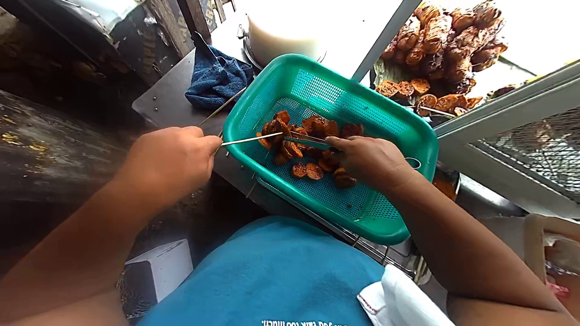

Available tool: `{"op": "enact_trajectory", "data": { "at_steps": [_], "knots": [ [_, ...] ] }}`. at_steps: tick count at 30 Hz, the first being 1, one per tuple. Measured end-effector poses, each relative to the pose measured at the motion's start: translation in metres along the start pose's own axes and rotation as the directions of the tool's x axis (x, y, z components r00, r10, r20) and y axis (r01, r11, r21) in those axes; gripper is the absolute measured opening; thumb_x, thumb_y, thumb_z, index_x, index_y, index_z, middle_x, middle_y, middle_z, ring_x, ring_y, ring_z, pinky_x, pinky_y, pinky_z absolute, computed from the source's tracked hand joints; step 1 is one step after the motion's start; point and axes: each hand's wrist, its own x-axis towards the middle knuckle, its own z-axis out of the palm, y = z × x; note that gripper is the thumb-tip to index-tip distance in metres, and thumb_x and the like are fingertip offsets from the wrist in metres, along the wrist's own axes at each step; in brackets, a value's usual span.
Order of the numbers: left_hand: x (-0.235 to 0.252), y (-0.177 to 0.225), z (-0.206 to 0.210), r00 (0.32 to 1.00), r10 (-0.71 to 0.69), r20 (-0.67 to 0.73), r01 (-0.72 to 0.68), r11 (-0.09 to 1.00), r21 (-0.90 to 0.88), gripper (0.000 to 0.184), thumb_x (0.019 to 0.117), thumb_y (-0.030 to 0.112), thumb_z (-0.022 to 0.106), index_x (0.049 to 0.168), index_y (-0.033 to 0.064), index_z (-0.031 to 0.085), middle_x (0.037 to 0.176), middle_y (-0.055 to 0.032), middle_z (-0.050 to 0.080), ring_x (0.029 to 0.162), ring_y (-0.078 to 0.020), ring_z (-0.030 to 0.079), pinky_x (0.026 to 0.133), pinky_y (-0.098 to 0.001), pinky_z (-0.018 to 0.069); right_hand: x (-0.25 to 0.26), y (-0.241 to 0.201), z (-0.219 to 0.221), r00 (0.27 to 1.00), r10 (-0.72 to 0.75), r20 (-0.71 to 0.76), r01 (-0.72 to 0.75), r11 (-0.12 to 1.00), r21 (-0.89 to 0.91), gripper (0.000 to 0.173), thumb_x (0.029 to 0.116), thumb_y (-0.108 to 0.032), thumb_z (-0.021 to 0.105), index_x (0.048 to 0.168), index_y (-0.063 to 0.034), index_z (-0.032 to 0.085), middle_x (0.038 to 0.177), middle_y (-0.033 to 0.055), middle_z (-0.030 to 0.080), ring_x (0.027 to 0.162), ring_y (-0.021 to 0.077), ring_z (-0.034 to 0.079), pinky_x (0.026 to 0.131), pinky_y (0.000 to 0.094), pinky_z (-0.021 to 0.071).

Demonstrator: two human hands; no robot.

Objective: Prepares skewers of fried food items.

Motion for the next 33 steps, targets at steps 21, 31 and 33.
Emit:
{"op": "enact_trajectory", "data": {
  "at_steps": [21, 31, 33],
  "knots": [
    [0.031, -0.009, 0.017, 0.948, -0.265, 0.175, 0.258, 0.964, 0.065, 0.032, 0.1049, 0.015, 0.045, 0.122, 0.0117, 0.072, 0.098, -0.0199, 0.069, 0.091, -0.0407, 0.07, 0.065, -0.0594, 0.0529, 0.024, 0.063, -0.008, 0.966, 0.246, 0.082, -0.257, 0.952, 0.164, 0.03, 0.107, -0.028, 0.055, 0.132, -0.017, 0.067, 0.111, 0.0231, 0.072, 0.11, 0.0471, 0.066, 0.091, 0.0711, 0.0478],
    [0.043, 0.0, 0.026, 0.99, -0.14, 0.011, 0.14, 0.986, -0.091, 0.03, 0.1047, 0.016, 0.047, 0.119, 0.0118, 0.074, 0.096, -0.0193, 0.07, 0.088, -0.0398, 0.071, 0.067, -0.059, 0.0542, 0.007, 0.03, -0.027, 0.958, -0.03, -0.285, -0.003, 0.993, -0.117, 0.052, 0.0953, -0.005, 0.059, 0.146, -0.0157, 0.057, 0.102, 0.0306, 0.064, 0.092, 0.0505, 0.066, 0.071, 0.0626, 0.0527],
    [0.047, 0.004, 0.026, 0.99, -0.138, 0.041, 0.14, 0.989, -0.058, 0.03, 0.1043, 0.017, 0.047, 0.117, 0.0123, 0.074, 0.094, -0.0182, 0.07, 0.087, -0.0386, 0.071, 0.066, -0.0575, 0.0541, 0.017, 0.02, -0.035, 0.943, -0.122, -0.309, 0.052, 0.973, -0.223, 0.049, 0.0966, 0.002, 0.055, 0.144, -0.013, 0.059, 0.101, 0.0307, 0.063, 0.092, 0.0504, 0.065, 0.074, 0.0618, 0.051]
  ]
}}
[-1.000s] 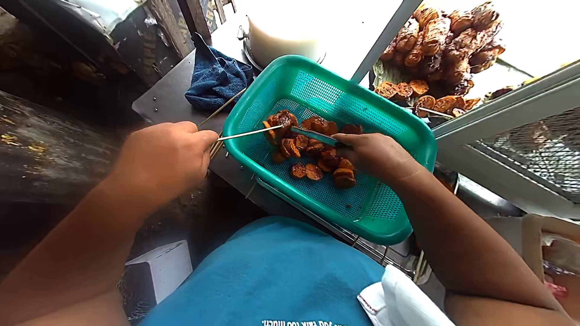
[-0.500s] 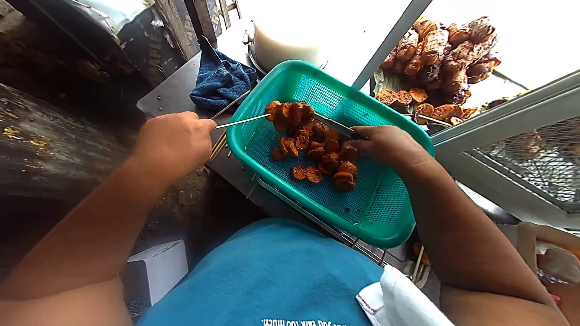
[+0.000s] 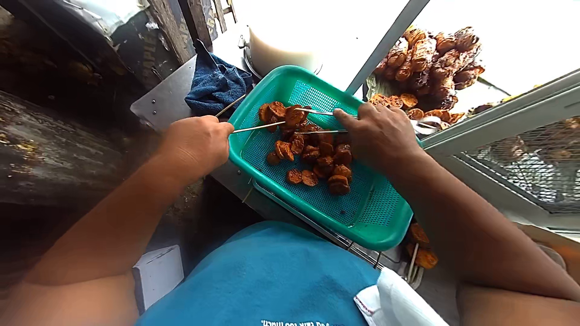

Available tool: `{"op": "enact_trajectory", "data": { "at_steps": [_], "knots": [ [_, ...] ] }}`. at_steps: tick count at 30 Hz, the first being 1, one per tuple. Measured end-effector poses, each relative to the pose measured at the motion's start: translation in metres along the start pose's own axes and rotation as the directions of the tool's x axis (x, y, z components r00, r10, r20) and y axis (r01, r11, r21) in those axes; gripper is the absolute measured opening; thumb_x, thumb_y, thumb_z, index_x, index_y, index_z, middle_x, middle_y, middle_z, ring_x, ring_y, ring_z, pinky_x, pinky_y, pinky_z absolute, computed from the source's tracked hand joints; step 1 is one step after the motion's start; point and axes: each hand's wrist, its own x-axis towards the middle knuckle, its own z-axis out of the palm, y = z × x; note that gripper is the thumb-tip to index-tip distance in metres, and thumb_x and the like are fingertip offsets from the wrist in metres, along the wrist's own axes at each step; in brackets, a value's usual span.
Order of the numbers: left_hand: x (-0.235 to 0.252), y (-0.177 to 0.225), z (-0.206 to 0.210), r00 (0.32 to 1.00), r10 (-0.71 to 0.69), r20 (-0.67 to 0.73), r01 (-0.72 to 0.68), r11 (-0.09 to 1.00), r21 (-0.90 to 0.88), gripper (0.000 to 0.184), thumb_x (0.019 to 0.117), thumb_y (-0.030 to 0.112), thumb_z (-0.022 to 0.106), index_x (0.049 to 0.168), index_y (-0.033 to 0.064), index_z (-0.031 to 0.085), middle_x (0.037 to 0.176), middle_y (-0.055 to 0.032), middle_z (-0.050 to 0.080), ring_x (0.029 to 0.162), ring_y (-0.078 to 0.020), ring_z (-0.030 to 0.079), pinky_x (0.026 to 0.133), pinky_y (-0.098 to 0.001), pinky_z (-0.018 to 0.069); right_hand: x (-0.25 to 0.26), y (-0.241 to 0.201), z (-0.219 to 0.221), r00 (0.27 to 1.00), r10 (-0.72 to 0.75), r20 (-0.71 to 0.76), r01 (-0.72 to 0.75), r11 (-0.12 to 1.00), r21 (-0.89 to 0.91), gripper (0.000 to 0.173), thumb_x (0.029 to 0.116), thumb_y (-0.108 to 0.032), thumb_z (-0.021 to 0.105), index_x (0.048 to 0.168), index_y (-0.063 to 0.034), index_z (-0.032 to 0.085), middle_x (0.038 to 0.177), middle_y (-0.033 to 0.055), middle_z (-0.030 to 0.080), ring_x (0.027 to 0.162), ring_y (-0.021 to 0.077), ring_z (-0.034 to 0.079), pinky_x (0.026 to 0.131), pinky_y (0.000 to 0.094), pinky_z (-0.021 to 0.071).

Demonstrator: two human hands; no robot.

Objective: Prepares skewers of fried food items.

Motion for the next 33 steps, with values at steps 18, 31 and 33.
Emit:
{"op": "enact_trajectory", "data": {
  "at_steps": [18, 31, 33],
  "knots": [
    [0.015, 0.011, 0.01, 0.975, 0.051, 0.218, -0.055, 0.998, 0.011, 0.03, 0.1028, 0.013, 0.047, 0.117, 0.0108, 0.073, 0.1, -0.017, 0.071, 0.093, -0.0366, 0.071, 0.07, -0.0552, 0.0549, 0.037, 0.045, 0.005, 0.98, 0.089, 0.175, -0.089, 0.996, -0.004, 0.039, 0.1074, -0.009, 0.046, 0.14, -0.0215, 0.062, 0.108, 0.0249, 0.07, 0.095, 0.0483, 0.07, 0.072, 0.0646, 0.0542],
    [-0.009, 0.019, -0.002, 0.981, 0.196, -0.001, -0.196, 0.981, -0.015, 0.026, 0.0996, 0.011, 0.055, 0.116, 0.0129, 0.075, 0.086, -0.0143, 0.067, 0.078, -0.0336, 0.07, 0.06, -0.0505, 0.0544, -0.024, -0.012, -0.02, 0.942, 0.137, 0.305, -0.138, 0.99, -0.017, 0.045, 0.1034, -0.008, 0.052, 0.145, -0.0255, 0.06, 0.108, 0.017, 0.072, 0.087, 0.0394, 0.071, 0.064, 0.056, 0.0545],
    [-0.01, 0.021, -0.006, 0.98, 0.198, 0.008, -0.199, 0.979, 0.039, 0.024, 0.0982, 0.01, 0.055, 0.11, 0.0114, 0.075, 0.083, -0.0143, 0.067, 0.076, -0.0337, 0.07, 0.056, -0.0497, 0.0534, -0.026, -0.013, -0.015, 0.952, 0.133, 0.277, -0.139, 0.99, 0.004, 0.044, 0.1043, -0.008, 0.051, 0.144, -0.0254, 0.061, 0.105, 0.0171, 0.072, 0.085, 0.0387, 0.072, 0.064, 0.0548, 0.0546]
  ]
}}
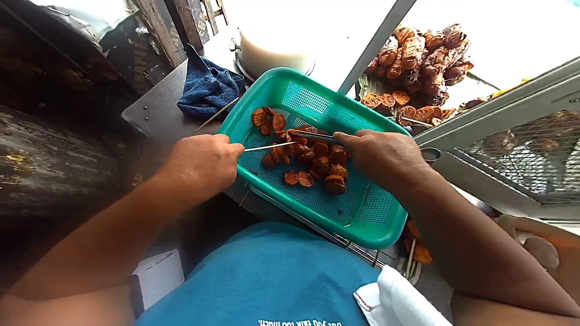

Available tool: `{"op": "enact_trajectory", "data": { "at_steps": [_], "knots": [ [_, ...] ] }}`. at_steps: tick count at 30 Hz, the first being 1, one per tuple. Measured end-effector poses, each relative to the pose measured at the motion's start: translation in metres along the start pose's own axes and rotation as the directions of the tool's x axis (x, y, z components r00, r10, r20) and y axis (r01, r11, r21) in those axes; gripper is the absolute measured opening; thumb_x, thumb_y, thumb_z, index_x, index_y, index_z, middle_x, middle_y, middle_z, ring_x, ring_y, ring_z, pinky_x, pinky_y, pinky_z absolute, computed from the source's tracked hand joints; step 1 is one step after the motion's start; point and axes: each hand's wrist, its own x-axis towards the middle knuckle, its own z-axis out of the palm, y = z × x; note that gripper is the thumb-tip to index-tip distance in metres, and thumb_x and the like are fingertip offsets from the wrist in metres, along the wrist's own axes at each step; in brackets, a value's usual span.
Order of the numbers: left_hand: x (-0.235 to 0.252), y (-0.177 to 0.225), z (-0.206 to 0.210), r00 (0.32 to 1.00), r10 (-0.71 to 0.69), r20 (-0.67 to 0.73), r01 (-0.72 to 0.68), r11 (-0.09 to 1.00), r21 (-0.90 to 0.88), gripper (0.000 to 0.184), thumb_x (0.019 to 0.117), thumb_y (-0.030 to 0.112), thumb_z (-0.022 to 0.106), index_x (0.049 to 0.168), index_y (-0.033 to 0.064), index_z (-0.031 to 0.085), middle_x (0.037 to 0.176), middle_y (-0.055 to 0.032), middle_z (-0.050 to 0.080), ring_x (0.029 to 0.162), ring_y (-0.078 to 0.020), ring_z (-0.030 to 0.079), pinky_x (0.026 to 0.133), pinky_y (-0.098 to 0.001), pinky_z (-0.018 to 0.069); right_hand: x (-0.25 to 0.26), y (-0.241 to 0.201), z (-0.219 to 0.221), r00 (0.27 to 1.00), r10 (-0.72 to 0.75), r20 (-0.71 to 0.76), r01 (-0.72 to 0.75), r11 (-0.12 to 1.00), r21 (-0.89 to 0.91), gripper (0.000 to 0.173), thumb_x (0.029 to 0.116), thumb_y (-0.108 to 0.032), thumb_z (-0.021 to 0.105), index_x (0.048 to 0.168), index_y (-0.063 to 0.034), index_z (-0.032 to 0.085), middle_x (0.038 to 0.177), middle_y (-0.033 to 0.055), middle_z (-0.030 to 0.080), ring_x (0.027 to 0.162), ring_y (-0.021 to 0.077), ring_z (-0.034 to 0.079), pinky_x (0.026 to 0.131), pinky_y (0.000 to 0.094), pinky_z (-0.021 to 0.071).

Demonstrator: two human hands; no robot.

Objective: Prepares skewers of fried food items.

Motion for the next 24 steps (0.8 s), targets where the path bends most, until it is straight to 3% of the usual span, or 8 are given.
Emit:
{"op": "enact_trajectory", "data": {
  "at_steps": [6, 18, 22, 24],
  "knots": [
    [-0.004, 0.006, -0.009, 0.998, -0.03, 0.061, 0.026, 0.997, 0.068, 0.022, 0.0988, 0.011, 0.053, 0.105, 0.0096, 0.074, 0.081, -0.0137, 0.066, 0.073, -0.0332, 0.069, 0.054, -0.048, 0.0516, -0.003, -0.003, 0.011, 0.999, 0.038, -0.031, -0.036, 0.998, 0.048, 0.043, 0.1051, -0.008, 0.049, 0.143, -0.0227, 0.062, 0.102, 0.0187, 0.072, 0.084, 0.039, 0.072, 0.064, 0.0539, 0.0548],
    [-0.007, 0.006, -0.01, 0.986, -0.101, 0.129, 0.093, 0.993, 0.072, 0.025, 0.1, 0.012, 0.052, 0.11, 0.0109, 0.075, 0.084, -0.0138, 0.067, 0.076, -0.0329, 0.07, 0.056, -0.0486, 0.052, -0.008, -0.012, 0.017, 0.991, 0.13, 0.007, -0.13, 0.985, 0.114, 0.045, 0.1049, -0.008, 0.049, 0.145, -0.0241, 0.061, 0.107, 0.0186, 0.072, 0.093, 0.0393, 0.072, 0.07, 0.0559, 0.0554],
    [-0.01, 0.003, -0.008, 0.999, -0.025, -0.037, 0.026, 0.999, 0.04, 0.024, 0.0977, 0.01, 0.053, 0.106, 0.0091, 0.076, 0.078, -0.0142, 0.064, 0.07, -0.0334, 0.068, 0.052, -0.0479, 0.0502, -0.013, -0.013, 0.024, 0.994, 0.111, -0.025, -0.107, 0.985, 0.135, 0.04, 0.1078, -0.014, 0.048, 0.145, -0.0211, 0.061, 0.107, 0.0185, 0.072, 0.093, 0.038, 0.072, 0.071, 0.0537, 0.0567],
    [-0.005, 0.005, -0.009, 0.999, -0.022, -0.045, 0.024, 0.999, 0.049, 0.024, 0.0994, 0.01, 0.05, 0.105, 0.0079, 0.074, 0.08, -0.0151, 0.064, 0.071, -0.0343, 0.068, 0.052, -0.0486, 0.0505, -0.014, -0.017, 0.023, 0.993, 0.119, -0.001, -0.118, 0.987, 0.11, 0.04, 0.1074, -0.014, 0.049, 0.145, -0.0208, 0.06, 0.109, 0.018, 0.072, 0.093, 0.037, 0.072, 0.07, 0.0522, 0.0566]
  ]
}}
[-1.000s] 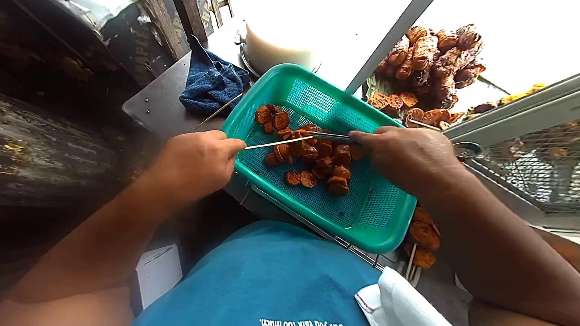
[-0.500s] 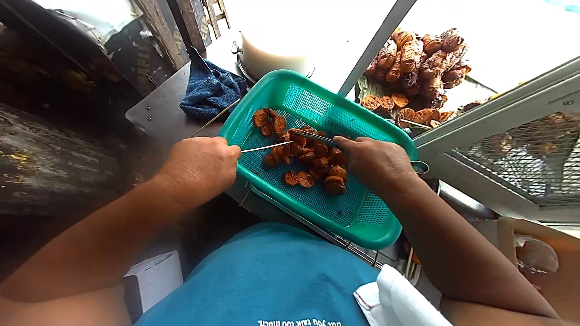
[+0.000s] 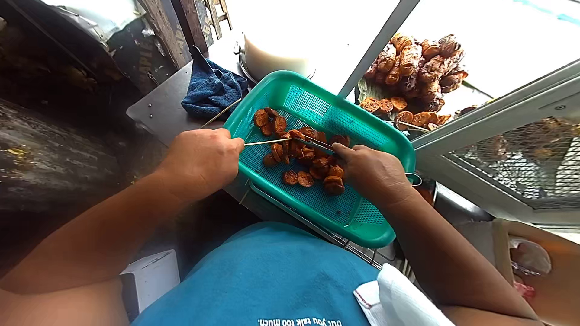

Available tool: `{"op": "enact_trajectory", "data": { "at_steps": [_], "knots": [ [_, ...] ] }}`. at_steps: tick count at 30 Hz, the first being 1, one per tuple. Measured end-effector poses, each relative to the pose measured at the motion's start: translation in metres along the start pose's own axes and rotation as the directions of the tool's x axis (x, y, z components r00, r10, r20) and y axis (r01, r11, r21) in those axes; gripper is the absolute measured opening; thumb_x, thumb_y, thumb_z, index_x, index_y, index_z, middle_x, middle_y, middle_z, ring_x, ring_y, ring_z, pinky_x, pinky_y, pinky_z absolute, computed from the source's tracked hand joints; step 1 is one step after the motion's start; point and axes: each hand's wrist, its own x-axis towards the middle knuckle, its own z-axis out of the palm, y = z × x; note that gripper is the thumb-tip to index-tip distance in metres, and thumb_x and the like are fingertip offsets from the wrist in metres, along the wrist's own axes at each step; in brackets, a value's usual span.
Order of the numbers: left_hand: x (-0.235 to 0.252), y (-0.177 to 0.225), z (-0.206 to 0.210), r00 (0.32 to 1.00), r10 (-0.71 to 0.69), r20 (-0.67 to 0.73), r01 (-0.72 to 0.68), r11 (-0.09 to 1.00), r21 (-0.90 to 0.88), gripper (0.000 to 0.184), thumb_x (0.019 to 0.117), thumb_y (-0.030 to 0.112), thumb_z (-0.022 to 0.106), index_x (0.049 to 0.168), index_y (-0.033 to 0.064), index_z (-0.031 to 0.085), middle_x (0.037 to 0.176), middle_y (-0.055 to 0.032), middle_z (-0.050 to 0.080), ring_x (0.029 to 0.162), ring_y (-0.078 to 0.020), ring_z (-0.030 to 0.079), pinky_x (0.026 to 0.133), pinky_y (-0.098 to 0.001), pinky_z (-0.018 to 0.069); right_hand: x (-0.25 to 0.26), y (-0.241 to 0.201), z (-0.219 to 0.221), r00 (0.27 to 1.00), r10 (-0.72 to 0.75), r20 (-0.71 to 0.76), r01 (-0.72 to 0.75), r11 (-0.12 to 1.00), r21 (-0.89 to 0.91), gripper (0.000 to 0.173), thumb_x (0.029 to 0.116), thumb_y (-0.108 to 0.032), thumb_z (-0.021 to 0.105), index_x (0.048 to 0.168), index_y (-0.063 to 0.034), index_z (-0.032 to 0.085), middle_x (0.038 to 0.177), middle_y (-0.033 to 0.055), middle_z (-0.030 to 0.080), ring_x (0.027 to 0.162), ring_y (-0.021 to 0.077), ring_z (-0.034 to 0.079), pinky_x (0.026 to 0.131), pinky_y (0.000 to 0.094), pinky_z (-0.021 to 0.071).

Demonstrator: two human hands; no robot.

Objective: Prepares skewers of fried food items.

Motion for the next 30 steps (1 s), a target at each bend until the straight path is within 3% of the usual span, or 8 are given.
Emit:
{"op": "enact_trajectory", "data": {
  "at_steps": [6, 11, 17, 26, 30],
  "knots": [
    [0.015, 0.008, -0.006, 0.969, -0.093, 0.23, 0.082, 0.995, 0.059, 0.025, 0.1001, 0.009, 0.049, 0.108, 0.009, 0.073, 0.089, -0.015, 0.067, 0.081, -0.0345, 0.07, 0.057, -0.0502, 0.0519, 0.006, -0.001, 0.002, 1.0, 0.024, 0.004, -0.024, 1.0, 0.016, 0.041, 0.1073, -0.013, 0.048, 0.145, -0.0236, 0.061, 0.11, 0.0167, 0.073, 0.097, 0.0367, 0.072, 0.073, 0.0542, 0.0564],
    [0.013, 0.005, -0.001, 0.954, -0.102, 0.281, 0.089, 0.994, 0.059, 0.027, 0.101, 0.01, 0.048, 0.112, 0.0094, 0.072, 0.091, -0.0154, 0.069, 0.084, -0.035, 0.071, 0.06, -0.0501, 0.0529, 0.012, 0.009, 0.004, 1.0, 0.026, 0.008, -0.026, 0.998, 0.055, 0.041, 0.1066, -0.013, 0.05, 0.143, -0.0262, 0.063, 0.11, 0.0176, 0.074, 0.101, 0.0386, 0.072, 0.077, 0.0573, 0.0557],
    [0.009, -0.002, 0.004, 0.958, -0.091, 0.27, 0.085, 0.996, 0.035, 0.026, 0.1027, 0.013, 0.048, 0.113, 0.0108, 0.072, 0.089, -0.0142, 0.068, 0.083, -0.0328, 0.071, 0.061, -0.0489, 0.0532, 0.016, 0.012, -0.001, 0.996, 0.052, 0.075, -0.057, 0.996, 0.066, 0.042, 0.107, -0.014, 0.05, 0.144, -0.0296, 0.062, 0.113, 0.0166, 0.075, 0.105, 0.0396, 0.071, 0.082, 0.0603, 0.0547],
    [-0.006, -0.011, 0.015, 0.998, -0.007, -0.058, 0.003, 0.997, -0.074, 0.026, 0.098, 0.009, 0.053, 0.111, 0.0083, 0.076, 0.078, -0.0149, 0.065, 0.07, -0.034, 0.068, 0.053, -0.049, 0.051, 0.022, 0.019, 0.003, 0.991, 0.014, 0.137, -0.034, 0.988, 0.148, 0.039, 0.1076, -0.021, 0.052, 0.146, -0.0241, 0.059, 0.119, 0.0171, 0.072, 0.113, 0.0389, 0.068, 0.09, 0.0604, 0.0528],
    [0.003, -0.001, 0.022, 0.999, -0.011, 0.038, 0.014, 0.997, -0.07, 0.023, 0.0995, 0.01, 0.052, 0.107, 0.0092, 0.074, 0.082, -0.0143, 0.066, 0.074, -0.0334, 0.069, 0.055, -0.0489, 0.0521, 0.03, 0.013, 0.007, 0.993, -0.002, 0.117, -0.013, 0.992, 0.125, 0.039, 0.1072, -0.02, 0.052, 0.145, -0.0262, 0.06, 0.114, 0.017, 0.073, 0.11, 0.0391, 0.069, 0.087, 0.0605, 0.0538]
  ]
}}
